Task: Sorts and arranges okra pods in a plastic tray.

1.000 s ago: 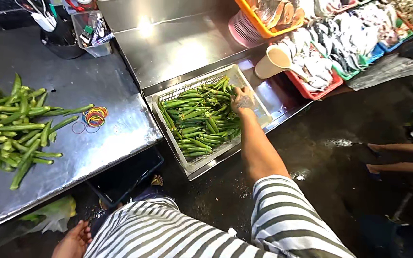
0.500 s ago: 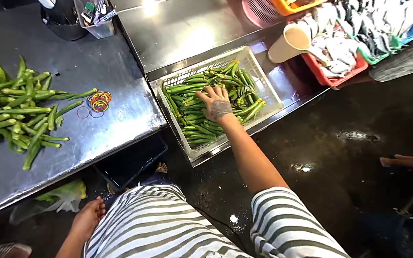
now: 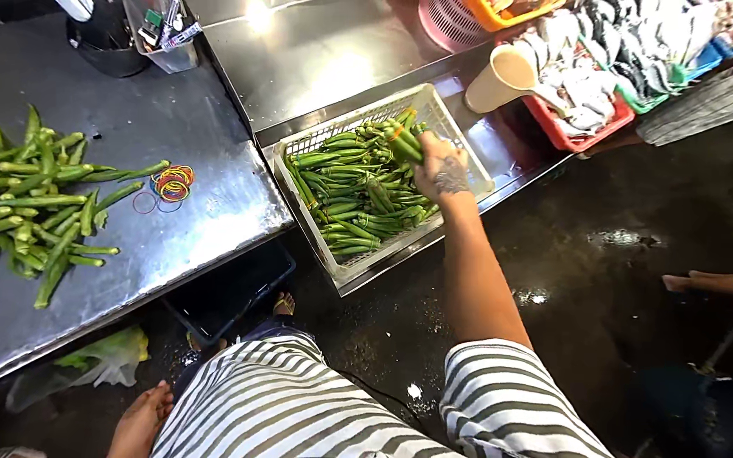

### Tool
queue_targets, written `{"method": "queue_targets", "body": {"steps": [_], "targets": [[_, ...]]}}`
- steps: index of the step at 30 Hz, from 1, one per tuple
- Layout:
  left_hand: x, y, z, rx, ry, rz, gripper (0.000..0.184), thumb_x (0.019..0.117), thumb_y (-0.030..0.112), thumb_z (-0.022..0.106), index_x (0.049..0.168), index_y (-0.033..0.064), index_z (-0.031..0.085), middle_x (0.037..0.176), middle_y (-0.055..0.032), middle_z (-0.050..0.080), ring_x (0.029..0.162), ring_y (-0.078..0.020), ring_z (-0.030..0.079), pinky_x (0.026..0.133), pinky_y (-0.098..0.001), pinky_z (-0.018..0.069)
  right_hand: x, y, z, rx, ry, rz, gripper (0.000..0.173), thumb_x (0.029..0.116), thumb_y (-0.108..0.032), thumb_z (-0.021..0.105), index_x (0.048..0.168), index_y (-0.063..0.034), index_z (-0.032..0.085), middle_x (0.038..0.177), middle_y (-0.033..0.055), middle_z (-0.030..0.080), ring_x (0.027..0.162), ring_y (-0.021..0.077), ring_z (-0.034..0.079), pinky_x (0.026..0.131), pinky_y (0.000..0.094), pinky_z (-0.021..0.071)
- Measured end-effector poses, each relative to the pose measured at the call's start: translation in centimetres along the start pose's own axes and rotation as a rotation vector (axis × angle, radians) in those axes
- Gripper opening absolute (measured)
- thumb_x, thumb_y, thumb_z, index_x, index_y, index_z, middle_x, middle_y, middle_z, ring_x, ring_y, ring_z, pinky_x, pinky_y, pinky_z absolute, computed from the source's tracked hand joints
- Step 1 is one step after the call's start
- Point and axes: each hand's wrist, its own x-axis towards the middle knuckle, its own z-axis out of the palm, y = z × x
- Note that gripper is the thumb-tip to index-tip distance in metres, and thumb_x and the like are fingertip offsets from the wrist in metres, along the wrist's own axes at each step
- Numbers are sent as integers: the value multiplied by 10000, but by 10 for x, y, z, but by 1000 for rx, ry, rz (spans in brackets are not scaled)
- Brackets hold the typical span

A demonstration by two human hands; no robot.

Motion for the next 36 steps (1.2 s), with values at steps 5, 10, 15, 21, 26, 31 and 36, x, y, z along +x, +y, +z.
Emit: {"method": "queue_targets", "body": {"steps": [5,10,15,21,26,31,36], "targets": [[4,-9,-8,28,17,0,296,1075,296,536,1169,24,603,853,-34,653,667,-91,629,628,-267,548,-13,25,9,-84,-250,102,521,969,-458,666,1297,-58,607,1291,267,624,1270,485,552,991,742,405],[13,3,-8,73,-9,-14,324,1069,354,534,1191,59,588,844,-44,640,636,-121,627,574,-298,549,-19,18,38,95,-273,2,756,743,-381,855,1417,-183,574,1462,207,507,1323,460,481,990,701,425],[6,23,-1,117,-37,18,305,1076,332,530,1208,60,573,876,-62,636,665,-137,632,591,-316,552,-14,3,34,46,-503,-7,671,918,-467,705,1527,-279,495,1623,97,389,1460,420,359,1069,729,324],[2,9,2,154,-53,46,307,1073,310,549,1209,37,587,906,-77,652,704,-136,639,641,-323,561,-46,-52,26,154,-163,-287,321,1037,-337,553,1187,-113,727,1295,140,647,1224,329,599,1016,546,502],[5,-13,0,183,-46,67,307,1068,285,561,1161,-2,616,917,-82,661,751,-116,620,715,-319,539,-56,-103,79,316,-491,-525,768,814,-96,815,1508,-163,493,1451,127,570,1273,330,585,1059,547,491],[8,-12,-11,165,-6,14,312,1068,318,559,1189,33,601,904,-85,659,703,-142,640,649,-329,557,-51,-110,103,414,-419,-579,638,730,3,813,1331,-72,614,1199,144,673,949,285,680,869,495,575],[13,-17,-13,234,0,10,328,1069,307,563,1212,14,601,955,-107,661,767,-154,634,714,-356,544,-37,-112,104,420,-434,-494,412,842,-55,746,1244,-95,663,1042,126,718,826,265,683,802,499,572]]}}
